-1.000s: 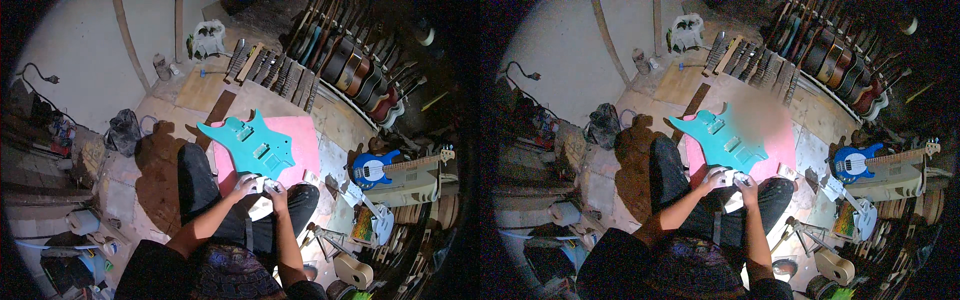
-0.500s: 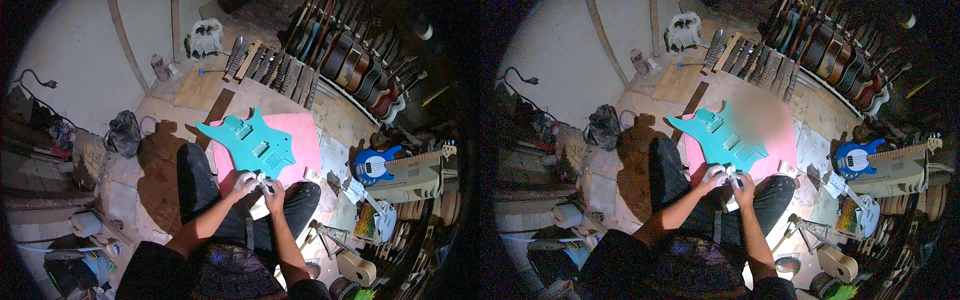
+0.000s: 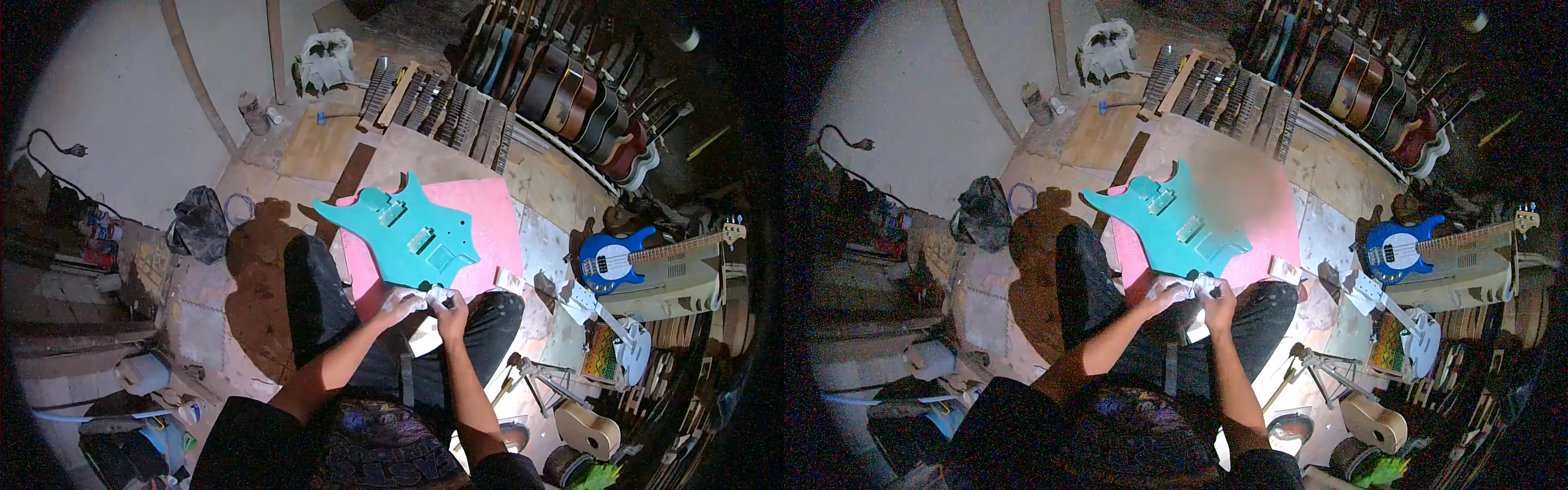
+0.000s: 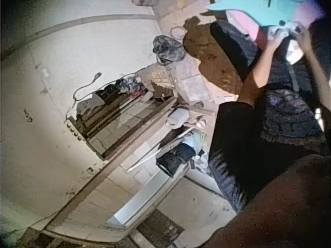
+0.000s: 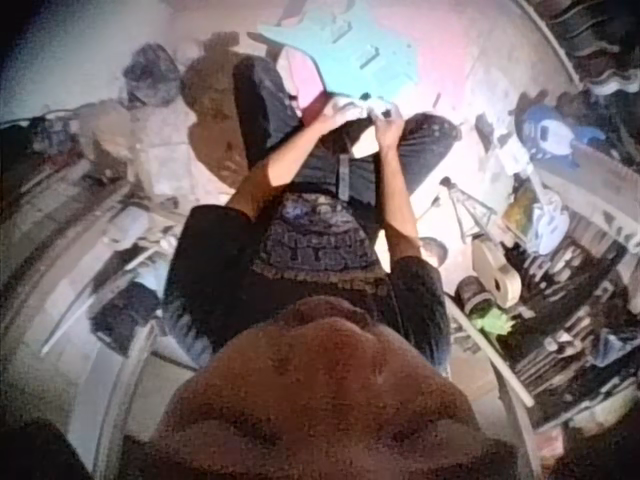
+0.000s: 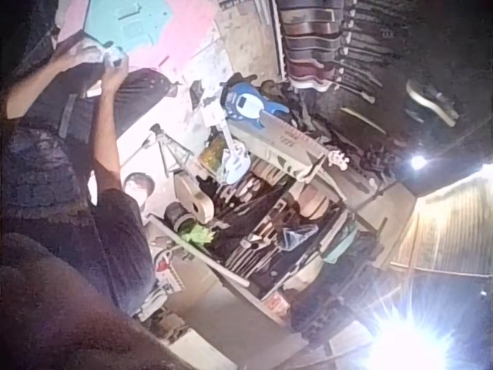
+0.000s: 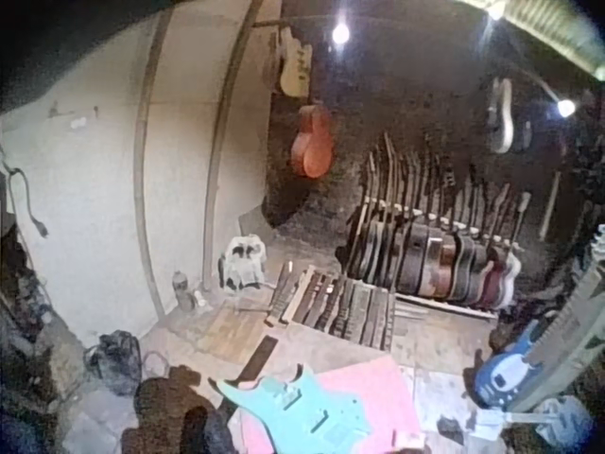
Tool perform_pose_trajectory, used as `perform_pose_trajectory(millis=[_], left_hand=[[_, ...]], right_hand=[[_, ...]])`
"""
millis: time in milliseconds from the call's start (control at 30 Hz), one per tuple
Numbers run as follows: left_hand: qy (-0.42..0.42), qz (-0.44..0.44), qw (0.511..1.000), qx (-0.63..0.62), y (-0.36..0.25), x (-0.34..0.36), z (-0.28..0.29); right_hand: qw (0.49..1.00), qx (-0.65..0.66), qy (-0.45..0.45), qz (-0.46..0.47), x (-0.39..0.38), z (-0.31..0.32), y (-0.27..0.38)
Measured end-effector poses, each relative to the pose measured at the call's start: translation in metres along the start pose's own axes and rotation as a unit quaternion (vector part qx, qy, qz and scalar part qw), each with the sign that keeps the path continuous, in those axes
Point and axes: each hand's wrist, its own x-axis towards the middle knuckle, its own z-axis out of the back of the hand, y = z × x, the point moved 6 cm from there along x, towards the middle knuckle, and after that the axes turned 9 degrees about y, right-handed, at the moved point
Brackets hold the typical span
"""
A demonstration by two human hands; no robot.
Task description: The person polishes the surface of a green guitar body by hand using a white cloth, turning the object over to reach different sections.
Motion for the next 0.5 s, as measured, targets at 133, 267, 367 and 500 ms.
perform_pose_trajectory(millis=[133,267,367,500], left_hand=[[0.022,-0.016,1.0,-0.013,-0.003,-0.001,-0.015],[-0.01,-0.008,1.0,0.02,-0.015,-0.005,-0.007],[0.006,0.02,1.0,-0.006,-0.02,-0.005,0.0],[-0.052,0.113,0.985,-0.117,-0.018,-0.008,0.003]], right_hand=[[0.986,-0.119,-0.032,0.117,-0.007,0.003,0.015],[0.975,-0.116,0.011,0.19,-0.012,-0.007,0.034],[0.978,-0.101,0.052,0.176,-0.009,-0.011,0.028],[0.984,-0.074,0.086,0.136,-0.007,-0.012,0.029]])
